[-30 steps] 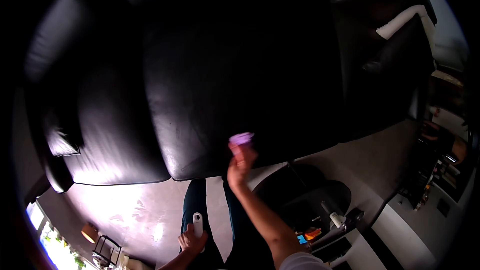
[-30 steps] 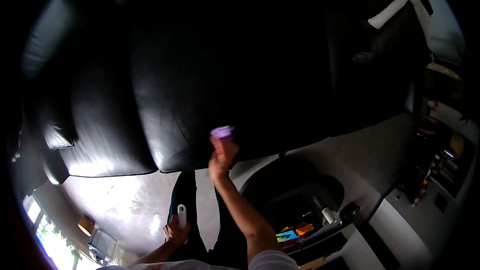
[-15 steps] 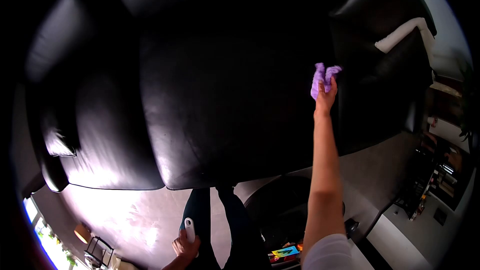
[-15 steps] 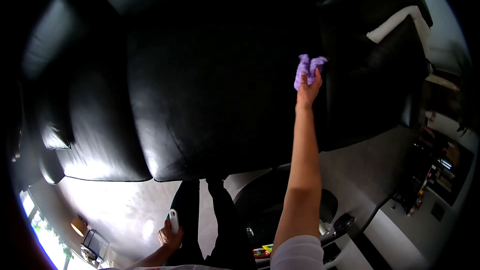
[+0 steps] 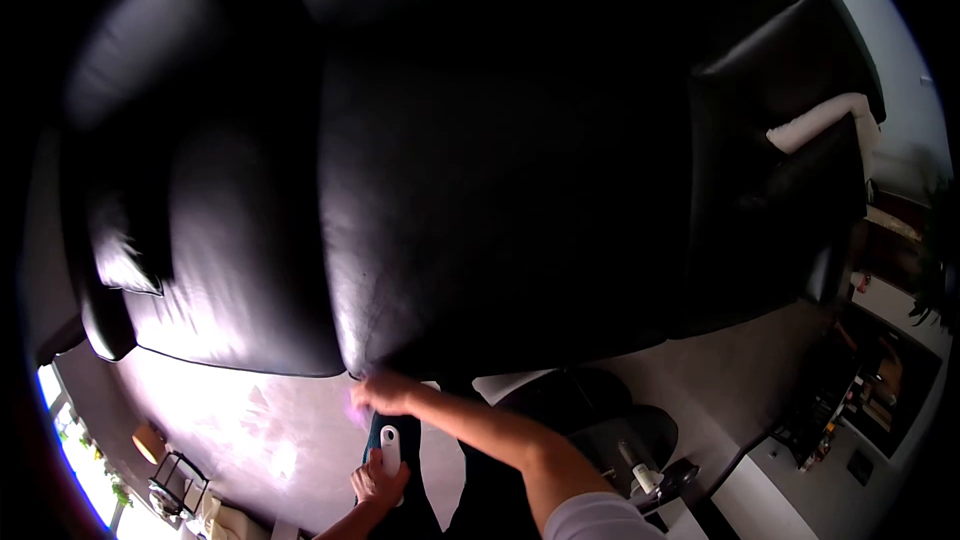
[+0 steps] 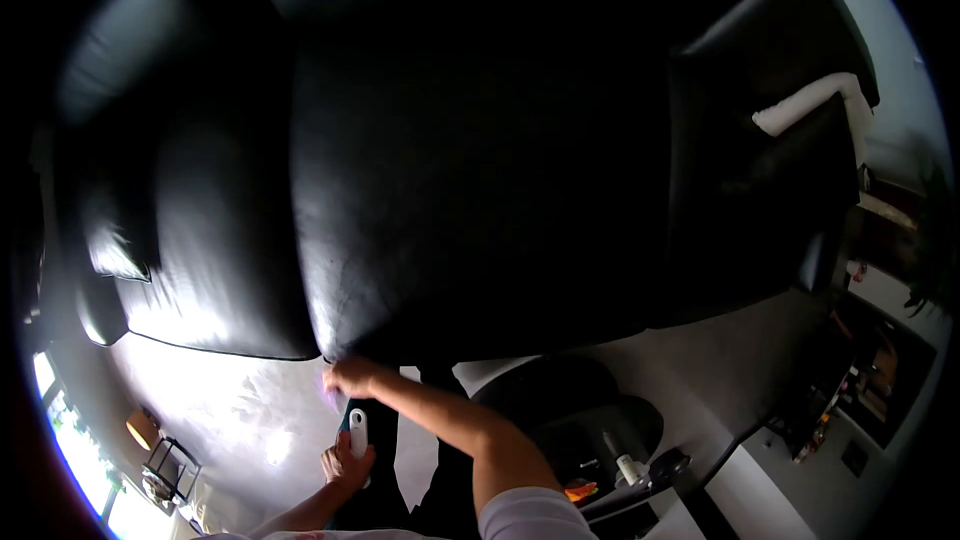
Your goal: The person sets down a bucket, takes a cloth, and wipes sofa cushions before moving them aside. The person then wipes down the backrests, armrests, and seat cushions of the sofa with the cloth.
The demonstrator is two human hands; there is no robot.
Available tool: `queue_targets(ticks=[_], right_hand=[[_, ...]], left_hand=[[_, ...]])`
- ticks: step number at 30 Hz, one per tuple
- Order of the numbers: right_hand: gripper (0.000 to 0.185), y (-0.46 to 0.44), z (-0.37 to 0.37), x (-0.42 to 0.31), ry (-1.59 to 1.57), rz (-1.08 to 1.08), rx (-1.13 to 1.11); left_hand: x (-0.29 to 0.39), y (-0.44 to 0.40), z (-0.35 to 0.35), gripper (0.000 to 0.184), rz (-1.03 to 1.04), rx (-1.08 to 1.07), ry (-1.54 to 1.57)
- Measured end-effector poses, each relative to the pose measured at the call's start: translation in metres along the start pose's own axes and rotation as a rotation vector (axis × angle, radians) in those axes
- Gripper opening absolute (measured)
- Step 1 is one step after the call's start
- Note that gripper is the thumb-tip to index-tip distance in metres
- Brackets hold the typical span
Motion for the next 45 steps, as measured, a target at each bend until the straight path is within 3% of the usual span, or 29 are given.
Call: queue_targets(ticks=[1, 2, 4, 5, 6, 7, 8, 9, 10, 11, 12, 13, 14, 15, 17, 20, 21, 22, 23, 24, 26, 31, 32, 34, 36, 37, 38, 40, 45], right_hand=[[0.023, 0.001, 0.000, -0.027, -0.221, 0.135, 0.021], [0.030, -0.004, 0.008, -0.026, -0.275, 0.144, 0.213], [0.031, 0.009, -0.057, -0.030, -0.597, 0.027, 0.660], [0.037, 0.027, -0.093, -0.016, -1.127, 0.134, 0.730], [0.038, 0.061, -0.145, -0.006, -1.250, 0.152, 0.961], [0.037, 0.098, -0.210, -0.012, -0.939, 0.265, 1.162], [0.039, 0.135, -0.256, -0.003, -0.737, 0.258, 1.545], [0.040, 0.180, -0.294, 0.013, -0.605, 0.215, 1.581], [0.039, 0.218, -0.332, 0.043, -0.225, 0.147, 1.831], [0.043, 0.256, -0.371, 0.061, -0.051, 0.332, 1.914], [0.051, 0.285, -0.395, 0.077, -0.122, 0.364, 1.946], [0.051, 0.321, -0.417, 0.119, -0.039, 0.359, 1.935], [0.059, 0.348, -0.439, 0.159, -0.052, 0.518, 1.884], [0.066, 0.379, -0.458, 0.206, 0.024, 0.789, 1.655], [0.064, 0.373, -0.487, 0.229, 0.099, 1.031, 1.510], [0.054, 0.359, -0.528, 0.271, 0.314, 1.021, 1.531], [0.040, 0.326, -0.527, 0.260, 0.228, 0.867, 1.609], [0.039, 0.328, -0.542, 0.299, 0.358, 0.762, 1.521], [0.037, 0.265, -0.532, 0.235, 0.540, 0.895, 1.400], [0.033, 0.231, -0.531, 0.229, 0.775, 0.993, 1.345], [0.029, 0.168, -0.516, 0.198, 0.818, 0.996, 1.320], [0.024, 0.038, -0.483, 0.158, 0.707, 0.602, 1.230], [0.025, -0.011, -0.467, 0.147, 0.703, 0.431, 1.158], [0.028, -0.071, -0.438, 0.114, 0.673, 0.371, 0.916], [0.030, -0.119, -0.391, 0.112, 0.717, 0.121, 0.780], [0.029, -0.134, -0.357, 0.109, 0.754, 0.162, 0.612], [0.027, -0.137, -0.317, 0.104, 0.845, -0.021, 0.619], [0.027, -0.124, -0.275, 0.092, 0.853, -0.026, 0.683], [0.030, -0.038, -0.156, 0.051, 0.713, -0.078, 0.376]], left_hand=[[-0.001, -0.001, -0.004, 0.048, -0.021, -0.031, 0.022], [-0.002, 0.000, -0.006, 0.048, -0.040, -0.072, 0.049], [-0.013, -0.004, -0.009, 0.049, -0.082, -0.049, 0.010], [-0.014, -0.008, -0.013, 0.051, -0.105, -0.076, 0.043], [-0.018, -0.007, -0.011, 0.051, -0.102, -0.068, 0.055], [-0.023, -0.003, -0.006, 0.050, -0.094, -0.057, 0.092], [-0.025, -0.003, -0.002, 0.050, -0.086, -0.046, 0.128], [-0.022, 0.003, -0.003, 0.052, -0.100, -0.061, 0.159], [-0.019, 0.007, -0.004, 0.052, -0.110, -0.061, 0.170], [-0.015, 0.008, -0.005, 0.052, -0.111, -0.041, 0.172], [-0.011, 0.008, -0.003, 0.052, -0.112, -0.022, 0.174], [-0.009, 0.013, 0.002, 0.052, -0.124, -0.026, 0.183], [-0.007, 0.019, 0.010, 0.051, -0.095, 0.016, 0.174], [-0.004, 0.022, 0.016, 0.049, -0.066, 0.058, 0.165], [-0.003, 0.023, 0.022, 0.048, -0.142, 0.051, 0.224], [-0.012, 0.025, 0.029, 0.036, -0.149, 0.128, 0.382], [-0.014, 0.028, 0.033, 0.035, -0.160, 0.148, 0.432], [-0.015, 0.032, 0.036, 0.034, -0.171, 0.167, 0.482], [-0.013, 0.034, 0.039, 0.034, -0.183, 0.168, 0.496], [-0.008, 0.036, 0.040, 0.034, -0.187, 0.164, 0.484], [0.006, 0.043, 0.040, 0.035, -0.203, 0.160, 0.485], [0.015, 0.052, 0.051, 0.039, -0.203, 0.189, 0.467], [0.014, 0.056, 0.054, 0.039, -0.192, 0.221, 0.445], [0.019, 0.056, 0.052, 0.039, -0.255, 0.196, 0.478], [0.012, 0.060, 0.059, 0.041, -0.282, 0.118, 0.467], [0.013, 0.059, 0.058, 0.044, -0.276, 0.118, 0.472], [0.018, 0.063, 0.057, 0.048, -0.286, 0.116, 0.483], [0.014, 0.066, 0.066, 0.046, -0.309, 0.102, 0.505], [0.014, 0.071, 0.087, 0.045, -0.330, 0.093, 0.587]])
Point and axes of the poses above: each hand's wrist, its own y-axis away from the middle knuckle, its own z-axis out of the palm, x = y × z, the point moved 2 cm from there along -y, towards the middle knuckle, and after that the axes turned 7 degrees about y, right-handed, at the moved point
